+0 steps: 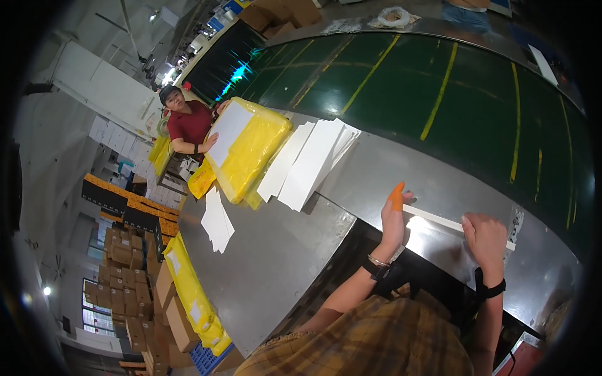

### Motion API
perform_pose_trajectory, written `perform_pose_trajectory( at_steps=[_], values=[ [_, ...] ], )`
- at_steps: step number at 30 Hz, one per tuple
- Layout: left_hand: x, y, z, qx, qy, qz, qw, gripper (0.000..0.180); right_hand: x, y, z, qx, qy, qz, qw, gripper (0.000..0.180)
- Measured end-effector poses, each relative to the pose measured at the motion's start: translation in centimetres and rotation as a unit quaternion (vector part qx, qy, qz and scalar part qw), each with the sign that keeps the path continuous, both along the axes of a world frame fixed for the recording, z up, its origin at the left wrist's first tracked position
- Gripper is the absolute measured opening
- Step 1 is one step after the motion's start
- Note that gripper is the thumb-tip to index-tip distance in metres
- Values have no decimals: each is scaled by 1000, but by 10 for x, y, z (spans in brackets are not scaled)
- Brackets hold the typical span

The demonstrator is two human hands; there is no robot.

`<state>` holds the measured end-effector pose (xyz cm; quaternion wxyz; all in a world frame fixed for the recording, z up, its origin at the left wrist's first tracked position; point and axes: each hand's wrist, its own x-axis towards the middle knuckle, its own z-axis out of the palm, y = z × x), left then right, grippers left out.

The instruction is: Inspecting and sorting white foam strips on a metal table in a shoe manufacturing facility.

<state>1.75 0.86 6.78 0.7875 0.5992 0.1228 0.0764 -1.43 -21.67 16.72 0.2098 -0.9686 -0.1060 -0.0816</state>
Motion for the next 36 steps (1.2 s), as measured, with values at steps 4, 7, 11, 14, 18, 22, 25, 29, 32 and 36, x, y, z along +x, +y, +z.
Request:
perform_pose_trajectory(
  at_steps=[4, 7, 11, 14, 18, 22, 25, 29, 32, 36],
  values=[
    [3, 0, -10, 23, -28, 17, 999, 39, 0, -2, -4, 6, 4, 3, 1000, 26],
    [3, 1, -20, 60, -44, 23, 997, 38, -5, -10, -12, 62, -62, -1, 996, 21],
    [5, 6, -26, -2, -35, 15, 999, 38, -17, -28, -10, -33, -176, -16, 984, 21],
    [6, 1, -27, 11, -40, 7, 999, 38, -30, -75, -44, -88, -168, -114, 975, 22],
    [4, -2, -13, 20, -28, 20, 999, 36, -44, -87, -89, 341, -65, -222, 911, 33],
    [8, 3, -16, 58, -51, 22, 997, 42, -53, -77, -119, 672, -3, -208, 710, 45],
    [3, 1, -19, 27, -36, 12, 999, 43, -52, -82, -133, 694, -32, -161, 701, 49],
    [3, 4, -19, 11, -30, 14, 999, 43, -39, -57, -104, 626, -64, -274, 727, 46],
    [5, 5, -21, -5, -25, 8, 1000, 43, -39, -60, -105, 639, -35, -267, 721, 45],
    [4, 2, -19, -14, -28, 18, 999, 43, -39, -71, -124, 635, -44, -280, 718, 42]
  ],
)
